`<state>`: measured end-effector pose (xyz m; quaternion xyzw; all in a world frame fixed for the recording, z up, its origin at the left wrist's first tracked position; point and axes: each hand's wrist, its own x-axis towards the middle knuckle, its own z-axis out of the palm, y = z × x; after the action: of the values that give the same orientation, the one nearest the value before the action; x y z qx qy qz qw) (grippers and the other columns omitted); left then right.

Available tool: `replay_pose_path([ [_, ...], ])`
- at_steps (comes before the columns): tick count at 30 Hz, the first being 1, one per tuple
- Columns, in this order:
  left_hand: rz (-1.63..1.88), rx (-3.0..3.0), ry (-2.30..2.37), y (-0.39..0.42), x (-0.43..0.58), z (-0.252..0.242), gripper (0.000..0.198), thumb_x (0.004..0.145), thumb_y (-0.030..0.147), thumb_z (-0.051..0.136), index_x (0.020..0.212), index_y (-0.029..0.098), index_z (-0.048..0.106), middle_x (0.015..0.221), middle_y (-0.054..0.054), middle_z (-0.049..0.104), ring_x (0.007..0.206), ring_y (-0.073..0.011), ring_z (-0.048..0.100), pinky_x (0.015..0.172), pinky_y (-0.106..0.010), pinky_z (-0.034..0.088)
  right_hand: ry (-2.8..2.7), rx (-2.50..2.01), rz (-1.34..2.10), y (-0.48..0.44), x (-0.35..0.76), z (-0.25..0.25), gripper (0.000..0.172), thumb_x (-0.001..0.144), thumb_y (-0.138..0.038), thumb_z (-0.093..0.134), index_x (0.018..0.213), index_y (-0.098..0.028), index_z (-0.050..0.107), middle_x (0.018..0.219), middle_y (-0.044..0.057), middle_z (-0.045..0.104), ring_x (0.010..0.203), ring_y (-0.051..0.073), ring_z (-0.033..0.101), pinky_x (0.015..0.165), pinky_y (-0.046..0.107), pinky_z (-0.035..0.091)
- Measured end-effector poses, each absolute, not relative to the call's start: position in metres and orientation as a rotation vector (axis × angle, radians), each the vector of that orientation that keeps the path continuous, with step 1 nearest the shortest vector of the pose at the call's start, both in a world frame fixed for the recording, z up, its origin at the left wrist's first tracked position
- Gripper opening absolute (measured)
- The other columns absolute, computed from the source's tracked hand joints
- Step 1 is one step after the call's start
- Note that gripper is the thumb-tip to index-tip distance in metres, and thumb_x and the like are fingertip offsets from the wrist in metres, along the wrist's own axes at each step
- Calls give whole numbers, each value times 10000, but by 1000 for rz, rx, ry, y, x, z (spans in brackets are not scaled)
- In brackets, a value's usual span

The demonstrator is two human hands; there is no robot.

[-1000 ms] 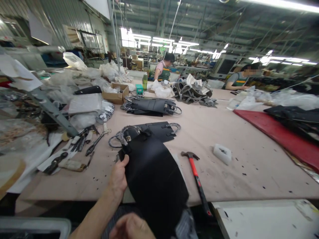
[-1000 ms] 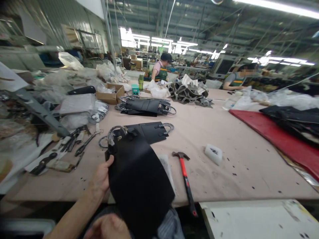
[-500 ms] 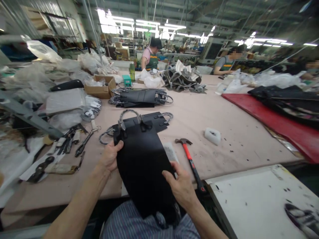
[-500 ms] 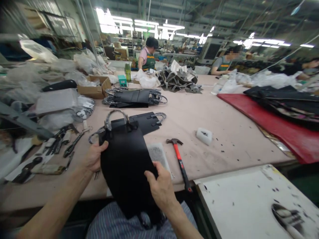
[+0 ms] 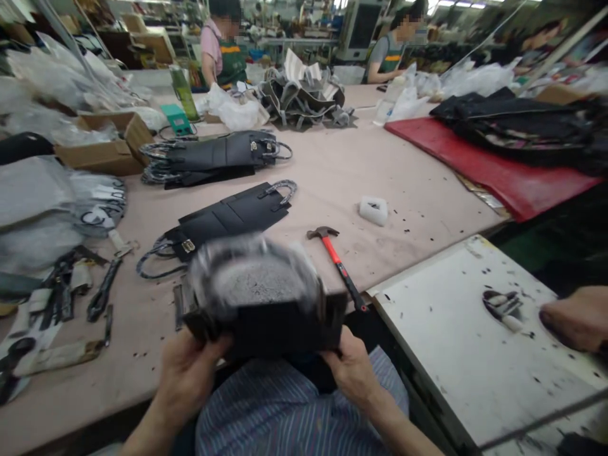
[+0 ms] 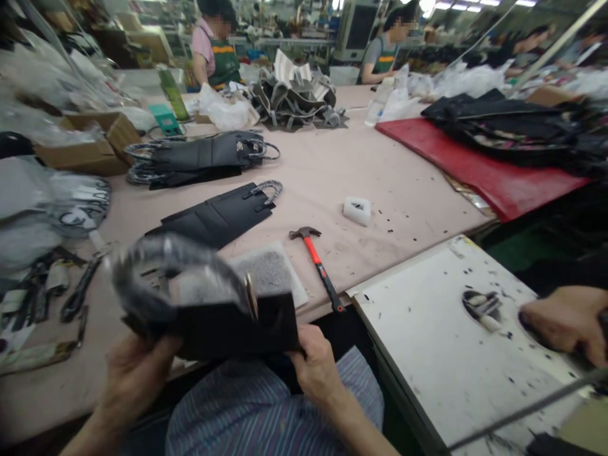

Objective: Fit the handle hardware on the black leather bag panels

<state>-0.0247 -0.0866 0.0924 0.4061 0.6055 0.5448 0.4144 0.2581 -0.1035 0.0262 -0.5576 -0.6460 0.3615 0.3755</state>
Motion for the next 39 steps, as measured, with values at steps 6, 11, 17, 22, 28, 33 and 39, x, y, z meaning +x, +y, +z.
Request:
replay_pose_path([
  [6,1101,840,1547,-118,33,32,365,836,422,704,1130,207,725,955,-72,767,986,-296,703,893,-407,577,-1443,-1611,1155,-118,283,-19,242,791,-213,593,998,-242,713,968,58,756,910,256,707,833,397,577],
  [11,946,1000,1801,-77,20,26,284,795,378,719,996,177,740,957,-105,779,946,-318,713,838,-405,551,-1503,-1554,1153,-86,283,5,495,792,-244,655,1285,-256,619,1117,58,725,1032,249,690,944,439,554],
  [17,426,1372,2283,-64,14,45,381,827,459,715,1010,125,695,782,-183,721,796,-389,710,738,-453,531,-1698,-1614,1065,-69,263,8,495,776,-192,647,1270,-223,631,998,51,679,756,186,636,785,385,560],
  [22,383,1989,2320,-74,17,32,447,946,282,579,1370,143,562,1315,-237,624,1200,-372,632,980,-510,523,-1720,-1654,923,-62,247,6,399,789,-187,609,1180,-174,683,900,59,678,775,210,639,783,386,536],
  [28,534,2265,2076,-88,10,-6,571,957,344,575,1484,150,474,1629,-232,320,1510,-421,317,1174,-630,366,-1543,-1771,1075,-63,238,21,333,807,-237,633,1125,-173,708,866,48,718,727,207,669,742,363,542],
  [33,595,2103,2237,-93,33,-11,822,928,523,596,1548,43,352,1649,-309,204,1519,-491,235,1165,-664,343,-1635,-1658,919,-59,233,33,264,862,-212,601,1100,-182,713,965,70,722,816,207,676,786,348,547],
  [39,654,2011,2325,-93,47,-16,808,930,511,594,1533,22,373,1658,-322,151,1526,-518,177,1166,-693,312,-2100,-1692,604,-45,234,19,321,851,-98,590,1148,-162,694,1054,108,672,914,244,667,846,383,545],
])
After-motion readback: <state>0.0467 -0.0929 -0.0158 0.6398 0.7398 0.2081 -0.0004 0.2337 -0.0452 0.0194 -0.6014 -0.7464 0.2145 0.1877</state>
